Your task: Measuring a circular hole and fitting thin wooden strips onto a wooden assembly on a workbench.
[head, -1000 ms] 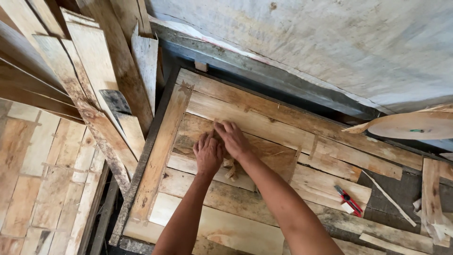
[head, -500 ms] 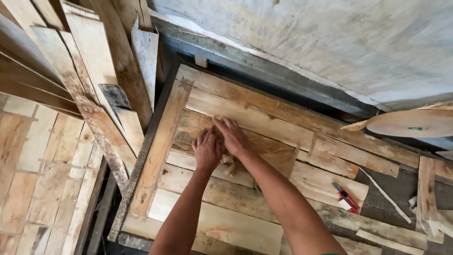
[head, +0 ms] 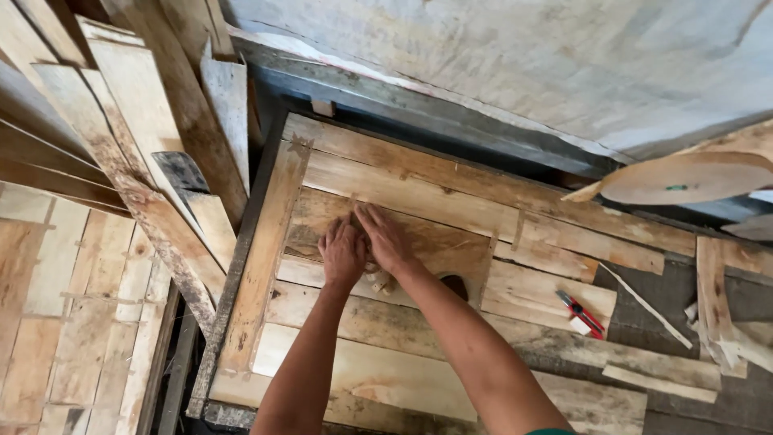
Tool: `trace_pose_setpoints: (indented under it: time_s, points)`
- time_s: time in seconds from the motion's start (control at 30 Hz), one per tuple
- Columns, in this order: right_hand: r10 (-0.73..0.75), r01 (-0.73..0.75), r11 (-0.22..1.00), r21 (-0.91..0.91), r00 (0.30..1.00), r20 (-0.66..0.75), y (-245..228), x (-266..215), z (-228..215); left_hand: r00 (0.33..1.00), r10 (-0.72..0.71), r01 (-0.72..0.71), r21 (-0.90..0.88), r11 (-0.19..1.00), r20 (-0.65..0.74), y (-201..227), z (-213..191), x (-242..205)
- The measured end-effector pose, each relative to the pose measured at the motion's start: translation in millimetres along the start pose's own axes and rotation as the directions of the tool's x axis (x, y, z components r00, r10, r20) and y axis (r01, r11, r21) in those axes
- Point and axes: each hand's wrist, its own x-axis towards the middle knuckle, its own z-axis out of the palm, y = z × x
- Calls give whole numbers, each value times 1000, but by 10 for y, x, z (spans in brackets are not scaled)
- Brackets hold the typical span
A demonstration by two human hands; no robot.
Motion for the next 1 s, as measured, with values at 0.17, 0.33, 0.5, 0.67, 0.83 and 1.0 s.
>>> trace_pose_setpoints:
  time_s: [0.17, 0.33, 0.5, 0.67, 0.83, 1.0]
  points:
    - [83, -78, 992, 101, 996, -38, -18, -327, 31, 1000, 25, -26, -44, 999, -13, -8, 55, -85]
    - [74, -66, 990, 123, 996, -54, -27, -524, 6, 1000, 18, -18, -73, 997, 1, -20, 82, -177]
    - [234, -247, 952, 180, 968, 91, -237, -663, -298, 1000, -4, 2, -116, 993, -13, 125, -79, -382]
    - [356, -367, 832, 417, 928, 105, -329, -919, -358, 998, -58, 61, -239, 969, 17, 275, -271, -682]
    - [327, -287, 746, 601, 944, 44, -314, -1475, -241, 999, -12, 29, -409, 912, 43, 458, -358, -1091]
    - [415, -339, 627, 701, 907, 67, -434, -2054, -28, 973, -187, 232, -589, 774, 137, 680, -386, -1482]
